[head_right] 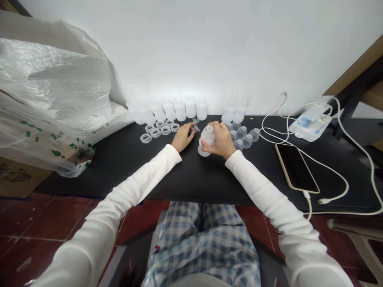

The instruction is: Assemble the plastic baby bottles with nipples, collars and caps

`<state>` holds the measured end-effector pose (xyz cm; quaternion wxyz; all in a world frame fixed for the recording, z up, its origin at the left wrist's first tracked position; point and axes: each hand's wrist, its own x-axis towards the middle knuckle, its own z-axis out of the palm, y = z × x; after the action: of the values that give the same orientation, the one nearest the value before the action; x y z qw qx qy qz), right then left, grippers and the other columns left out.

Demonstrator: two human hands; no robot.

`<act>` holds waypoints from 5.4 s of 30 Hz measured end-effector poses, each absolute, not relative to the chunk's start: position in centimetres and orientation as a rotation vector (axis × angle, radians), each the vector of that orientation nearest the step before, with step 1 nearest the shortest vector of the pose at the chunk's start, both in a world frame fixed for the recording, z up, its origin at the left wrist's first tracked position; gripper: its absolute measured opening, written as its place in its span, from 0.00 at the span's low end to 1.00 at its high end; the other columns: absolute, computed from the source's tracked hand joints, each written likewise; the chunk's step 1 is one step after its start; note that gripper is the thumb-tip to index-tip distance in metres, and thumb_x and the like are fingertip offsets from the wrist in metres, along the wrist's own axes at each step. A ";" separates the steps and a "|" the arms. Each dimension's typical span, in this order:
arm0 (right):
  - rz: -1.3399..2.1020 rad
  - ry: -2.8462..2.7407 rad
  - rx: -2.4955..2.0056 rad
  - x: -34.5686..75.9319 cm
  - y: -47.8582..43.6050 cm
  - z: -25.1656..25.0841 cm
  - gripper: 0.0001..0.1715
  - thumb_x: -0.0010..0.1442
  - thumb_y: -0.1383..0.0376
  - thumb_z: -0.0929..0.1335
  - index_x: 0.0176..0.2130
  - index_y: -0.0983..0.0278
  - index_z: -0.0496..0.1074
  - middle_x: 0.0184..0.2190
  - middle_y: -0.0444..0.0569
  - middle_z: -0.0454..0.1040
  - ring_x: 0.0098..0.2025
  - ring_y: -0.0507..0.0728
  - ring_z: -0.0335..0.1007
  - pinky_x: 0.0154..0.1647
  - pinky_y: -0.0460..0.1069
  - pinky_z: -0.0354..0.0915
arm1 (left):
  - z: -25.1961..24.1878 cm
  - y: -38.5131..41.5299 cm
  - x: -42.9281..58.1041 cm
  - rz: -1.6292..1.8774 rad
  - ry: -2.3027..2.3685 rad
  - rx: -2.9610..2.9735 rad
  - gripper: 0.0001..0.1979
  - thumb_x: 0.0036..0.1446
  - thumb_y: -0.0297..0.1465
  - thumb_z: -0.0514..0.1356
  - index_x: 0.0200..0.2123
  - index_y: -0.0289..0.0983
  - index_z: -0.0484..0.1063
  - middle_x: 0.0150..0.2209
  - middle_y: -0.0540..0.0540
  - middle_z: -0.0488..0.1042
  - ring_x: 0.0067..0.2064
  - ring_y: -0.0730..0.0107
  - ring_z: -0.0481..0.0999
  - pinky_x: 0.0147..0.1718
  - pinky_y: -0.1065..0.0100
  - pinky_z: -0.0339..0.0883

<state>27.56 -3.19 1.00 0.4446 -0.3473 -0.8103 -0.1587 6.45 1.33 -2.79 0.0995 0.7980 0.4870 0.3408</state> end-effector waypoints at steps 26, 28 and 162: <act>-0.329 -2.081 -0.936 27.8 -3.1 0.5 0.25 0.55 0.54 0.70 0.51 0.59 0.68 0.41 0.55 0.71 0.42 0.66 0.70 0.45 0.64 0.72 | -4.0 5.2 7.7 1.025 1.585 2.307 0.28 0.64 0.24 0.54 0.67 0.37 0.63 0.66 0.32 0.67 0.63 0.47 0.71 0.59 0.49 0.67; -0.319 -2.075 -0.960 27.7 -3.2 0.6 0.24 0.55 0.54 0.69 0.50 0.59 0.67 0.41 0.55 0.72 0.41 0.66 0.70 0.44 0.64 0.72 | -3.8 5.7 7.9 0.987 1.598 2.353 0.28 0.65 0.24 0.53 0.68 0.36 0.63 0.60 0.32 0.73 0.59 0.48 0.74 0.58 0.50 0.66; -0.337 -2.111 -0.915 29.4 -2.7 3.2 0.18 0.69 0.50 0.67 0.50 0.58 0.68 0.48 0.56 0.75 0.48 0.66 0.73 0.49 0.62 0.68 | 0.2 -1.5 6.3 1.312 0.975 0.953 0.30 0.62 0.61 0.51 0.30 0.38 0.66 0.19 0.53 0.66 0.15 0.81 0.51 0.15 0.71 0.41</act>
<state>29.37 -2.67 3.23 0.3969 -0.3612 -0.8332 -0.1332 6.26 -1.49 0.22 0.5847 0.4086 0.4181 0.5625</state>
